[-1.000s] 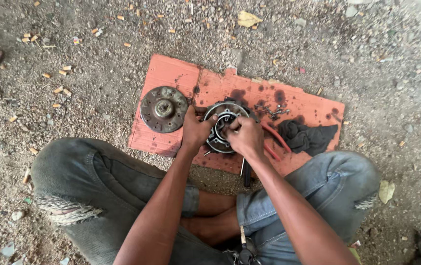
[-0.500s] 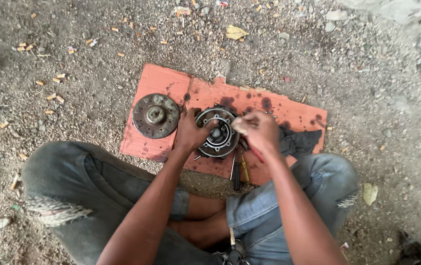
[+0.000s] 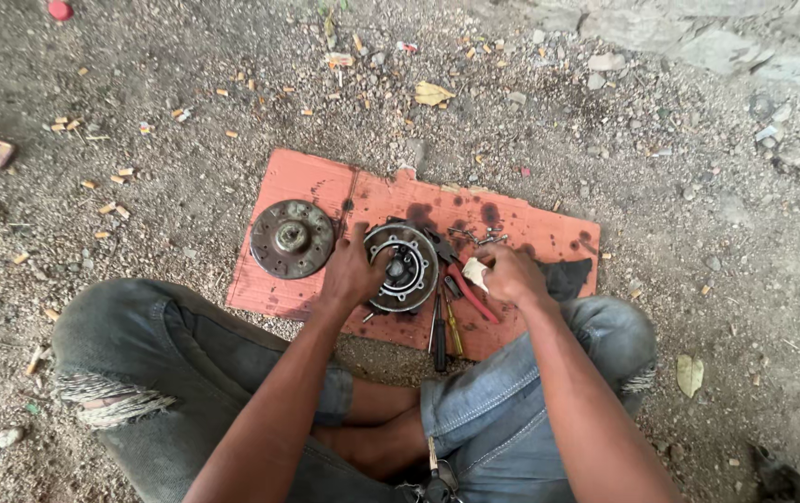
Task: The person manipulates a mechanical housing by hand and using a tool, cleaning the interior and fitting small metallic pieces into the central assembly.
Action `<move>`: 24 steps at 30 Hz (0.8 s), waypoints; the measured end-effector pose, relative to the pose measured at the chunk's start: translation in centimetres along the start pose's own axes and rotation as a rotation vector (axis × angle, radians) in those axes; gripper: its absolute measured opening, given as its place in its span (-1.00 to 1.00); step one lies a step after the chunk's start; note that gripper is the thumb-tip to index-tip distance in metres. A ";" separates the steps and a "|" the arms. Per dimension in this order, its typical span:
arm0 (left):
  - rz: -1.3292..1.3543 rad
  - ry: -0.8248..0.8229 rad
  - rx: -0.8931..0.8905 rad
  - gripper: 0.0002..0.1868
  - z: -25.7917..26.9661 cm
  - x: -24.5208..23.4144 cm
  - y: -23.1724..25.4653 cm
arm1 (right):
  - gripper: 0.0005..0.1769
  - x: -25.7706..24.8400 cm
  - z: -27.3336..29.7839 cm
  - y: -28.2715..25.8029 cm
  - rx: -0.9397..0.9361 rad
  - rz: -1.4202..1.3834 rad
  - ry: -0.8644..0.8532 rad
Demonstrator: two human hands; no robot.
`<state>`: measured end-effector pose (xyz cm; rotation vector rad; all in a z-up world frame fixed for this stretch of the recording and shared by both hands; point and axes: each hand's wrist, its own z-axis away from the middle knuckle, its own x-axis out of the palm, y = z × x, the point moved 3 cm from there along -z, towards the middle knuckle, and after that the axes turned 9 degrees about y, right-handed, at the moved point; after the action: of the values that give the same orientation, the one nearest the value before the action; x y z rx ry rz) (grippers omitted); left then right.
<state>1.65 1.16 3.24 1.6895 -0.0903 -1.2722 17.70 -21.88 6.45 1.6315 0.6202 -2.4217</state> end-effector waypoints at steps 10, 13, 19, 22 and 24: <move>0.078 0.214 -0.475 -0.23 4.7 0.3 0.3 | -0.44 0.2 3.7 -5.5 -0.230 0.219 -0.007; 0.127 0.281 -0.548 -0.12 4.8 0.1 0.7 | -0.32 1.0 3.6 -5.7 -0.254 0.246 -0.033; -0.059 0.026 -0.487 -0.07 3.4 -2.6 0.2 | -0.45 2.5 2.6 -5.4 -0.381 0.301 0.060; -0.146 -0.042 -0.436 -0.04 3.0 -3.5 0.5 | -0.49 2.9 2.4 -5.2 -0.394 0.316 0.076; -0.185 -0.047 -0.341 0.00 2.3 -3.8 0.7 | -0.48 2.9 2.5 -5.1 -0.366 0.320 0.052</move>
<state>-1.50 1.49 6.48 1.3981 0.2476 -1.3761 12.68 -18.03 5.89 1.5104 0.6990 -1.9157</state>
